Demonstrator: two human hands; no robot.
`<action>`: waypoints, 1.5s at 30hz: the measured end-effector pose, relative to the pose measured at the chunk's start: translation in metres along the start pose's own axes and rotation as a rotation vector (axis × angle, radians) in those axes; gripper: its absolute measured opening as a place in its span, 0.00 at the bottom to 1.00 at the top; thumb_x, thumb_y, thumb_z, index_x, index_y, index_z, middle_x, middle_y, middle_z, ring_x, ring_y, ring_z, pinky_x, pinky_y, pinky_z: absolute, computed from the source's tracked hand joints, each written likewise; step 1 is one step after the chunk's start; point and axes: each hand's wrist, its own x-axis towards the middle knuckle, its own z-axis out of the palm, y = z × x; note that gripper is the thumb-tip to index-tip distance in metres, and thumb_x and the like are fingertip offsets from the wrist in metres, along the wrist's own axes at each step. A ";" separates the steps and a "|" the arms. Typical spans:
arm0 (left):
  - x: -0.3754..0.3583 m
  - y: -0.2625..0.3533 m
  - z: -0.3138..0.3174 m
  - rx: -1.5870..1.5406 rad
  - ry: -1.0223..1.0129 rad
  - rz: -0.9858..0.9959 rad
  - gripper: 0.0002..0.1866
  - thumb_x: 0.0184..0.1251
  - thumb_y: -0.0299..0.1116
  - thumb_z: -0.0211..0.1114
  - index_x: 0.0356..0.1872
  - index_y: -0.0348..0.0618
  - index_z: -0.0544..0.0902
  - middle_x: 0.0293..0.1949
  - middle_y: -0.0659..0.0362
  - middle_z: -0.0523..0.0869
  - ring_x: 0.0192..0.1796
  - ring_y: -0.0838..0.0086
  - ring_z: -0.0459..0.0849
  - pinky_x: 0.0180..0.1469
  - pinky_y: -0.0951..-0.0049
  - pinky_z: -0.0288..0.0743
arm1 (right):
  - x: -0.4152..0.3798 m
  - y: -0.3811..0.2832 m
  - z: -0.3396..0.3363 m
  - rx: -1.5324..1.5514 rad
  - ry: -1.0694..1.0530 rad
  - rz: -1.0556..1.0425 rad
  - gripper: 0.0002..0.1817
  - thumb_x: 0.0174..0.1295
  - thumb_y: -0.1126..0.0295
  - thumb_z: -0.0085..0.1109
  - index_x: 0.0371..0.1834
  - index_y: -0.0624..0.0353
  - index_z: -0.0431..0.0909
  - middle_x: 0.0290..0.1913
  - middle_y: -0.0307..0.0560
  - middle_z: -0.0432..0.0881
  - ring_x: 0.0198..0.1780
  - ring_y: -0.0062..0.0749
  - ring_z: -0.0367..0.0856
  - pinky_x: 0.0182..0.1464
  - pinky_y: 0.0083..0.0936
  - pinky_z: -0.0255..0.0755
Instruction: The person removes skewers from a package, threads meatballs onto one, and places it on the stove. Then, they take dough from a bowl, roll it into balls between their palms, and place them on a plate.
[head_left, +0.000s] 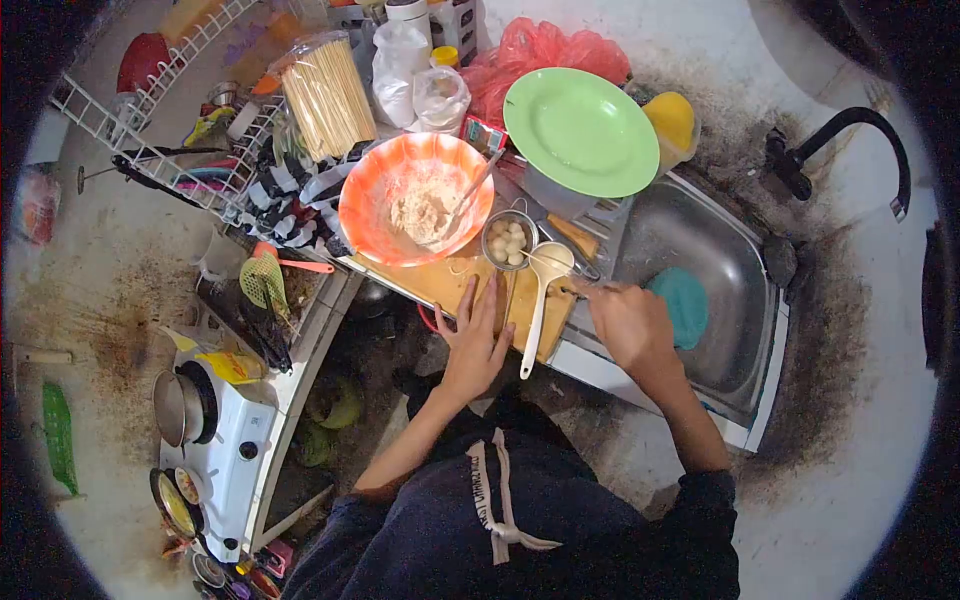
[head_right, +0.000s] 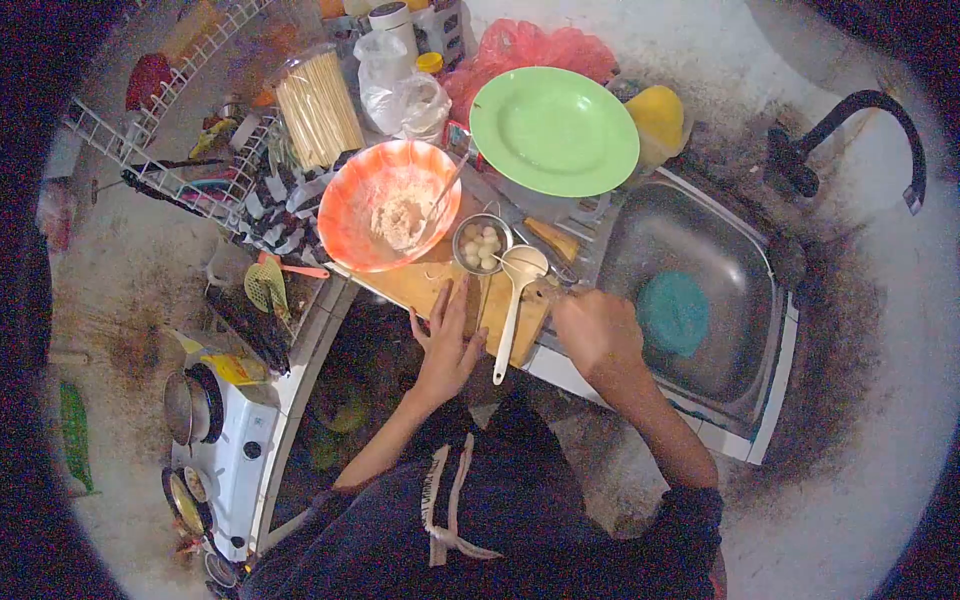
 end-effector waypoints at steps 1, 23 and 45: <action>0.000 0.000 0.001 -0.021 0.011 0.011 0.34 0.67 0.40 0.50 0.70 0.40 0.48 0.71 0.54 0.52 0.73 0.61 0.44 0.65 0.41 0.19 | 0.001 -0.001 -0.001 0.049 0.066 -0.023 0.09 0.54 0.71 0.50 0.35 0.54 0.79 0.28 0.54 0.81 0.28 0.47 0.82 0.31 0.39 0.76; -0.001 0.002 0.004 -0.029 0.042 -0.002 0.34 0.66 0.37 0.50 0.70 0.39 0.48 0.71 0.53 0.53 0.73 0.61 0.45 0.65 0.44 0.19 | -0.012 -0.012 -0.018 0.228 0.044 0.072 0.19 0.59 0.69 0.48 0.55 0.45 0.75 0.32 0.51 0.81 0.31 0.46 0.82 0.33 0.38 0.76; 0.011 0.026 -0.002 0.171 0.022 0.115 0.23 0.58 0.46 0.62 0.49 0.41 0.72 0.63 0.47 0.58 0.66 0.51 0.52 0.61 0.36 0.36 | -0.078 0.000 0.038 0.634 0.233 0.428 0.18 0.60 0.71 0.50 0.53 0.44 0.77 0.31 0.57 0.81 0.28 0.46 0.80 0.33 0.38 0.71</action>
